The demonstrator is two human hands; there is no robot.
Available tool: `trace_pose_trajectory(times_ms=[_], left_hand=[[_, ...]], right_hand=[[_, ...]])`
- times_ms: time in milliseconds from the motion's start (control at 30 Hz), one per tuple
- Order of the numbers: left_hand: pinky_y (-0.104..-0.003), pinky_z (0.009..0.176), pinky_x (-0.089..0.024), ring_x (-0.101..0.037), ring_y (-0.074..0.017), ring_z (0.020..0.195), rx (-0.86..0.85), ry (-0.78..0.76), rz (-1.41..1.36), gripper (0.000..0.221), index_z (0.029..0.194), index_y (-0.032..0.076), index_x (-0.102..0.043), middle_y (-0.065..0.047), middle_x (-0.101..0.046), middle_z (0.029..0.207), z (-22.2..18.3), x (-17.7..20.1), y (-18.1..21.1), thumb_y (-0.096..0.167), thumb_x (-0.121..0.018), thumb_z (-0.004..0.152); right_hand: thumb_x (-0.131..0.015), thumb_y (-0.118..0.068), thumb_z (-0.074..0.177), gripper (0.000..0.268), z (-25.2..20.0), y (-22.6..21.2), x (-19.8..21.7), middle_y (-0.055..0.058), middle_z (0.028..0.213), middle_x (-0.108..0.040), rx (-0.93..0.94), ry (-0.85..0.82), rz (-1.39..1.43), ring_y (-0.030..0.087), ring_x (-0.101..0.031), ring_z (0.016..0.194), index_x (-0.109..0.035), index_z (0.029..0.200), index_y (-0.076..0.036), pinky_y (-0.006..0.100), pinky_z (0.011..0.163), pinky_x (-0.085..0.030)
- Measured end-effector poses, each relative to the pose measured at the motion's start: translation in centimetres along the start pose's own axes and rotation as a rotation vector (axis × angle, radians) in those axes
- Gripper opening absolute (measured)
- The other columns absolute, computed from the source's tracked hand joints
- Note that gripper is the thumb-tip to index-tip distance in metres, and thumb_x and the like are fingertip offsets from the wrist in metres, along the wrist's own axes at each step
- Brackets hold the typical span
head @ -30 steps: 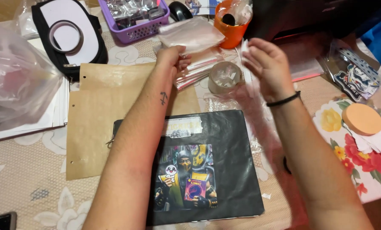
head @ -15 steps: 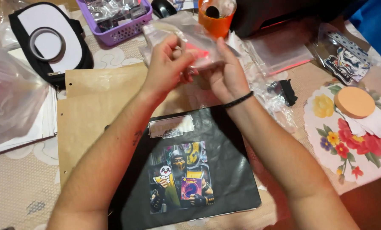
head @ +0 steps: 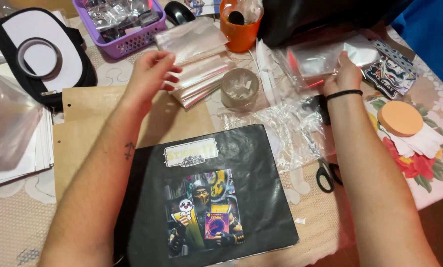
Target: The person is sorting through various stickers and placing them into small, clear plastic bags for packaging.
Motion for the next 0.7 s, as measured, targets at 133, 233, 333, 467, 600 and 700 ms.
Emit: trace_pose_trajectory(times_ms=[133, 233, 333, 467, 600, 700], left_hand=[[-0.029, 0.058, -0.052, -0.062, -0.0118, 0.07, 0.03, 0.27, 0.082, 0.031, 0.107, 0.011, -0.061, -0.004, -0.065, 0.087, 4.8, 4.0, -4.8, 0.037, -0.069, 0.092], [-0.032, 0.066, -0.045, -0.057, -0.0128, 0.076, 0.123, 0.418, 0.203, 0.025, 0.092, 0.019, -0.063, 0.002, -0.062, 0.084, 7.3, 4.7, -6.2, 0.041, -0.071, 0.084], [-0.037, 0.079, -0.046, -0.06, -0.0196, 0.09, 0.225, 0.431, 0.329, 0.034, 0.084, 0.018, -0.061, -0.001, -0.066, 0.092, 8.2, 3.7, -4.7, 0.051, -0.066, 0.085], [-0.052, 0.108, -0.04, -0.032, -0.0336, 0.142, 0.394, 0.348, 0.384, 0.074, 0.14, 0.004, -0.052, -0.014, -0.053, 0.143, 8.2, 2.0, -3.2, 0.058, -0.056, 0.089], [-0.058, 0.123, -0.014, -0.006, -0.037, 0.154, 0.494, 0.331, 0.342, 0.084, 0.152, 0.007, -0.037, -0.013, -0.027, 0.162, 7.4, 1.0, -2.0, 0.062, -0.056, 0.092], [-0.046, 0.119, -0.026, -0.021, -0.0333, 0.145, 0.575, 0.299, 0.404, 0.086, 0.158, 0.014, -0.024, -0.011, -0.025, 0.16, 8.1, 0.8, -2.5, 0.061, -0.054, 0.093]], right_hand=[[-0.072, -0.016, 0.089, 0.041, 2.9, 0.0, 0.3, 0.016, 0.111, -0.068, 0.007, -0.024, -0.214, 0.026, -0.074, 0.089, -0.052, 0.124, -0.007, 0.043, 0.081, -0.068], [-0.066, -0.022, 0.086, 0.037, -5.0, -3.7, -6.3, 0.017, 0.118, -0.066, 0.212, -0.044, -0.254, 0.029, -0.069, 0.102, -0.055, 0.118, -0.006, 0.05, 0.088, -0.063], [-0.068, -0.02, 0.098, 0.058, -12.5, -4.1, -9.6, 0.015, 0.153, -0.043, 0.679, -0.385, -0.49, 0.026, -0.045, 0.138, -0.035, 0.145, -0.009, 0.043, 0.116, -0.037], [-0.071, -0.037, 0.088, 0.045, -24.2, 2.6, -19.2, -0.006, 0.111, -0.069, 0.213, -0.877, -0.945, 0.003, -0.06, 0.095, -0.064, 0.128, -0.016, 0.02, 0.079, -0.048], [-0.064, -0.038, 0.087, 0.02, -24.2, 10.4, -23.2, -0.011, 0.101, -0.063, -0.127, -0.784, -1.18, 0.004, -0.056, 0.095, -0.062, 0.102, -0.025, 0.027, 0.091, -0.043], [-0.066, -0.033, 0.091, 0.039, -21.9, 13.7, -24.3, 0.001, 0.096, -0.054, -0.142, -0.632, -1.299, 0.012, -0.063, 0.084, -0.057, 0.121, -0.009, 0.023, 0.056, -0.039]])
Point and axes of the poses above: each hand's wrist, its own z-axis towards the middle knuckle, its own x-axis out of the back of the hand, y = z × x, the point moved 5 cm from there along z, towards the middle knuckle
